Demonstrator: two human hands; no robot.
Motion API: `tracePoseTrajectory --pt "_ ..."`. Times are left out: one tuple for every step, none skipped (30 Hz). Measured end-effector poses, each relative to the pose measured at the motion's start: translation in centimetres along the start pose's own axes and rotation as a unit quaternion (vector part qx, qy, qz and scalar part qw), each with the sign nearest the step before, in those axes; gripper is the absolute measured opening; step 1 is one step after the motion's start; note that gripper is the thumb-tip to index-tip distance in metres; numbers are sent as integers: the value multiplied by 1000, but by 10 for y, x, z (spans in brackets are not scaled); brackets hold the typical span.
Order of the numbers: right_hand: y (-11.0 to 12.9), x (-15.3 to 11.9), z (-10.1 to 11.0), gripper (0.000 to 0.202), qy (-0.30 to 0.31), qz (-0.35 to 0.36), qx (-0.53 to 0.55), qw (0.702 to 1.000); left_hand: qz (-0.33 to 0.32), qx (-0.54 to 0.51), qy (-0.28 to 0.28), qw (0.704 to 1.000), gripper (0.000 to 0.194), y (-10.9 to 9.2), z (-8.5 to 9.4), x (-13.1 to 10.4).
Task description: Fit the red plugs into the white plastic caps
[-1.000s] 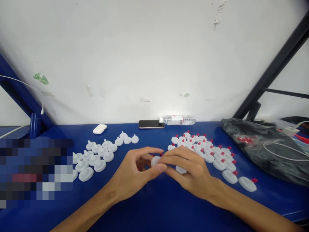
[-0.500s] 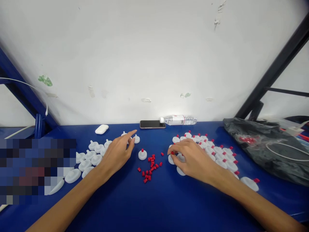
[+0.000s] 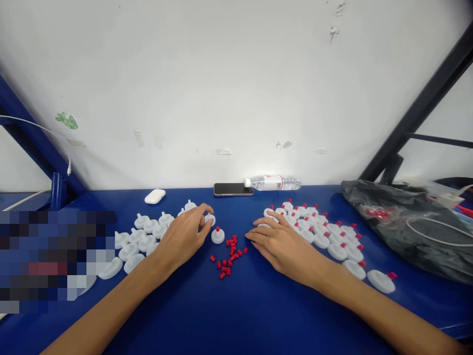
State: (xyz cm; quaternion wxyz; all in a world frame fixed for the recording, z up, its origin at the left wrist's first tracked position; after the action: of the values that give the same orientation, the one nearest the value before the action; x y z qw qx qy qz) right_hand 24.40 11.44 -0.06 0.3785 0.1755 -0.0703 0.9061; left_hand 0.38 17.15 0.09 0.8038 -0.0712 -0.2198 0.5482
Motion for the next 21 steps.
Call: tracePoseTrajectory --pt "-1 0 0 22 -1 1 1 1000 4 0 -7 1000 35 0 0 -1" --pt "-1 0 0 21 -1 1 4 1000 9 1 -14 1000 39 0 -1 -1" --pt "-2 0 0 20 -1 2 6 1000 13 3 -19 1000 43 0 -2 -2" --pt "-2 0 0 19 -1 3 9 1000 16 7 -21 1000 44 2 -4 -2" --pt "-2 1 1 18 -1 3 11 1000 17 11 -19 1000 42 3 -7 -2" --pt "-2 1 2 17 -2 3 13 1000 16 16 -14 1000 38 4 -10 -2" --pt "-1 1 2 17 -2 3 15 1000 15 21 -8 1000 33 6 -12 -3" --pt "-1 2 3 16 -3 2 17 1000 13 25 -4 1000 30 7 -14 -3" --pt "0 2 3 15 -4 1 20 1000 13 28 -2 1000 28 7 -16 -4" --pt "0 2 3 14 -5 0 22 1000 13 31 -3 999 27 7 -16 -4" --pt "0 2 3 14 -6 0 25 1000 14 34 -6 999 27 7 -16 -5" --pt "0 3 3 13 -7 1 29 1000 14 36 -12 999 28 6 -16 -6" --pt "0 3 3 14 -8 2 32 999 12 37 -20 999 28 5 -14 -6" --pt "0 3 2 14 -11 4 35 999 9 36 -29 999 28 4 -12 -6" --pt "-1 3 2 15 -14 5 39 999 5 34 -40 999 27 2 -10 -6" --pt "-1 2 2 16 -18 5 43 999 -1 31 -54 998 27 1 -7 -6" --pt "-2 2 3 16 -24 4 48 999 -7 26 -70 997 26 0 -4 -6" --pt "-2 2 3 15 -32 2 54 998 -14 21 -87 996 25 -1 0 -6" --pt "-3 2 4 14 -42 -1 61 997 -23 16 -103 994 24 -3 3 -6" --pt "-3 2 6 13 -54 -6 70 996 -34 10 -120 992 25 -4 6 -7" --pt "-3 2 8 11 -69 -11 80 994 -48 6 -134 990 26 -6 9 -8"
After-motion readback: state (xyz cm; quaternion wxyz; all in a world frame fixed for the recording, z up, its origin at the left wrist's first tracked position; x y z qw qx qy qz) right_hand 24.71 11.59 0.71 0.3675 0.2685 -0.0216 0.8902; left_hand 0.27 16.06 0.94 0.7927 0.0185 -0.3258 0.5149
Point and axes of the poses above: each hand's wrist, its own x-axis towards the middle knuckle, its own z-axis out of the back of the hand, y = z × x, the point moved 3 cm from there along x, towards the middle knuckle, and after that the axes turned 1 degree about -y, right-handed, at the moved point
